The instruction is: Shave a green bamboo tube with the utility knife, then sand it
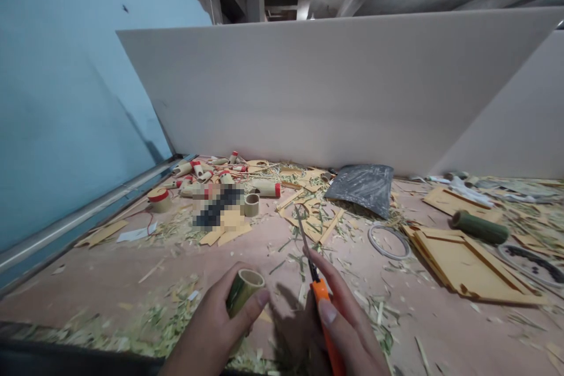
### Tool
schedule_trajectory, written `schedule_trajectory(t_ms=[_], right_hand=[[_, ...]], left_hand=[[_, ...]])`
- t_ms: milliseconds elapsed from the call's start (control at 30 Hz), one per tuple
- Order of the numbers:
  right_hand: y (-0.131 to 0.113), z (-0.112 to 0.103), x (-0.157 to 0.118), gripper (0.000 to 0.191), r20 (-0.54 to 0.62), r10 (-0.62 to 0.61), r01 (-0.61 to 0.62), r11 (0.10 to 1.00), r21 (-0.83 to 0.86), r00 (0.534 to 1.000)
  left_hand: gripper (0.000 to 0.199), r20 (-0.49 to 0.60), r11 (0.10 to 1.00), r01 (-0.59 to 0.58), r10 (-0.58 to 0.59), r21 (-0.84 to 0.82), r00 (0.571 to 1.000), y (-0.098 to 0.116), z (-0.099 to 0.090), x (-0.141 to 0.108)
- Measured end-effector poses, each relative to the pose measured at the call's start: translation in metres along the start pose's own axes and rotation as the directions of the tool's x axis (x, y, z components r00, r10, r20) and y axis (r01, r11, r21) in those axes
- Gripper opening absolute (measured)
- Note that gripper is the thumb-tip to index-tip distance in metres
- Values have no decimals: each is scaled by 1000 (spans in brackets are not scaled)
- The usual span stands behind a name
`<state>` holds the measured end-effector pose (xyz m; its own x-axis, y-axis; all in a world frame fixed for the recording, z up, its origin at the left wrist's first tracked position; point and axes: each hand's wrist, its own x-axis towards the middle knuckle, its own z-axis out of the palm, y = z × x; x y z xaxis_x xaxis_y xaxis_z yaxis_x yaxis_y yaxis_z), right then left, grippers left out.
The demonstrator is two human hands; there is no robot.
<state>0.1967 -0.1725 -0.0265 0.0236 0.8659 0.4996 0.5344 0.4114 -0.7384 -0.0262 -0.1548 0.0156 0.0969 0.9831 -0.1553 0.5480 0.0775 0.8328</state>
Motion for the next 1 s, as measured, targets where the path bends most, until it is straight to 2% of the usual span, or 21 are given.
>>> schedule_trajectory(t_ms=[100, 200, 300, 400, 533, 733, 900, 1000], right_hand=[[-2, -3, 0, 48, -21, 78, -75, 992, 98, 997], [-5, 0, -3, 41, -45, 100, -100, 995, 2, 994], [-3, 7, -4, 37, 22, -48, 50, 989, -141, 999], [4, 11, -5, 42, 174, -197, 231, 952, -201, 965], [13, 10, -10, 48, 312, -262, 343, 907, -245, 913], [12, 8, -12, 49, 382, -274, 387, 885, -258, 882], [12, 11, -11, 48, 375, -249, 373, 875, -308, 893], [13, 15, -14, 48, 353, -265, 387, 857, -339, 897]], left_hand=[[49, 10, 998, 30, -30, -61, 1000, 0, -2, -1], [53, 44, 987, 90, -85, -133, 995, 1, -2, 0], [50, 57, 975, 105, -96, -196, 994, 0, 0, 3], [53, 116, 952, 150, -123, -265, 986, -4, 2, 4], [69, 137, 953, 155, -122, -260, 983, -7, 0, 2], [41, 137, 972, 52, -21, -229, 990, 1, -1, 1], [34, 148, 980, 116, -92, -160, 985, 6, -4, 3], [30, 106, 993, 100, -93, -68, 990, 8, -6, 3]])
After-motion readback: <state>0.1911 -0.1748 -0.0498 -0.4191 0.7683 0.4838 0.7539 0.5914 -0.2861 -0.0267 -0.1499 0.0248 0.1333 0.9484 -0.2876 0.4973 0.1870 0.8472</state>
